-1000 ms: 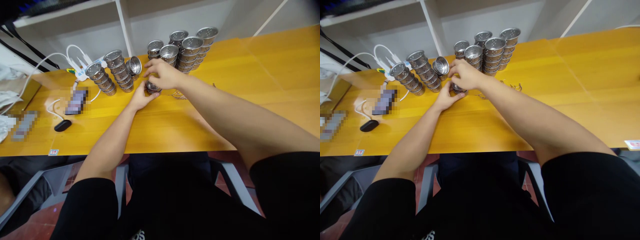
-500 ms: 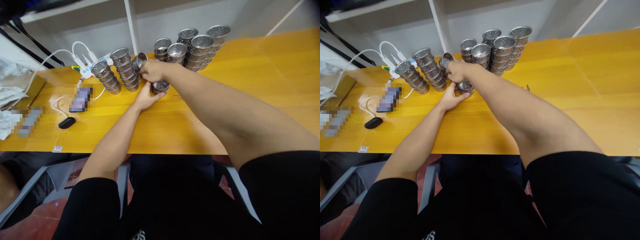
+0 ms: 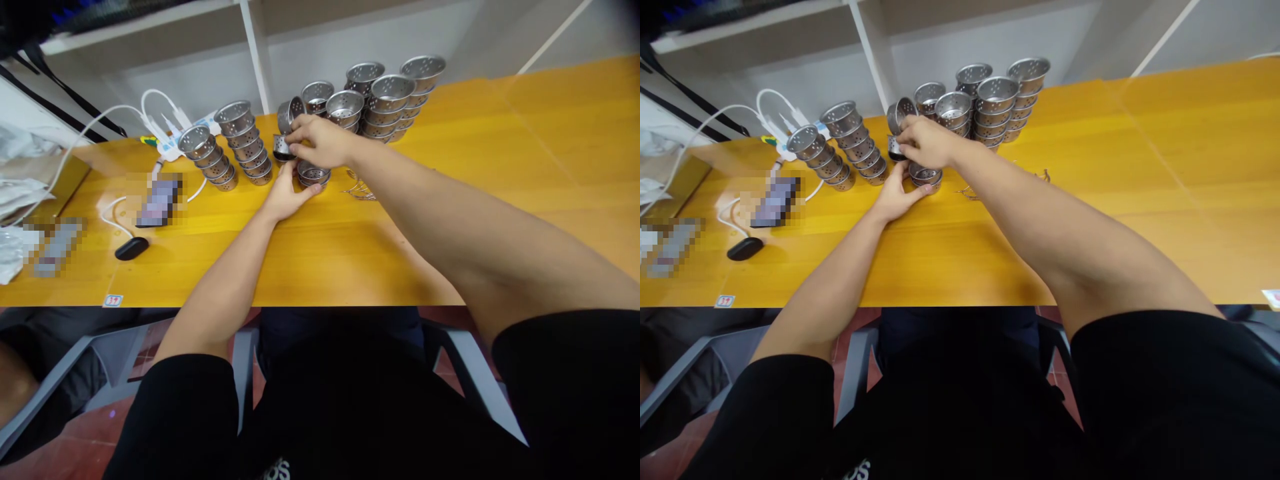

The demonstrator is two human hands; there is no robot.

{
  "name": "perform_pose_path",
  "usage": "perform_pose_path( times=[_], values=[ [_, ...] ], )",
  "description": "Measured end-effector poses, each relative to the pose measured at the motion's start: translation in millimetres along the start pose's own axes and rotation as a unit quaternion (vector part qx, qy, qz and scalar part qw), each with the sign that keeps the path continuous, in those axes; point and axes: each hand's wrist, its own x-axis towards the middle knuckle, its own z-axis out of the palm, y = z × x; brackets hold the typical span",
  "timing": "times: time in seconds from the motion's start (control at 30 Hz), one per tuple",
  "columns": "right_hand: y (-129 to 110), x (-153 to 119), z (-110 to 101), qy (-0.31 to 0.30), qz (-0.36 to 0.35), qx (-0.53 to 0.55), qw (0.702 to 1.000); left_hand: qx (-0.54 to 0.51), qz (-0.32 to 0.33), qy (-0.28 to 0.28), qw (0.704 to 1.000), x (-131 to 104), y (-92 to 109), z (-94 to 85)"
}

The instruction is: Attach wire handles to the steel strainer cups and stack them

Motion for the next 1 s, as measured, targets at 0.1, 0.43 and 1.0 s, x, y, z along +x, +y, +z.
perform_pose_path(
  times=[0.1,0.43,1.0],
  values=[
    [0.3,-3.6,1.5,0.006,0.015,0.027,1.0,0.001,-0.028,0.004,1.0,0.8,-1.1,-1.0],
    [-11.6,-11.3,-4.6,0.121,0.02,0.112,0.986,-0.015,-0.036,0.011,0.999,-0.3,7.8,-3.7],
    [-90.2,-140.9,-22.1,0.114,0.045,0.259,0.958,0.062,0.109,-0.043,0.991,-18.7,113.9,-8.3]
  ],
)
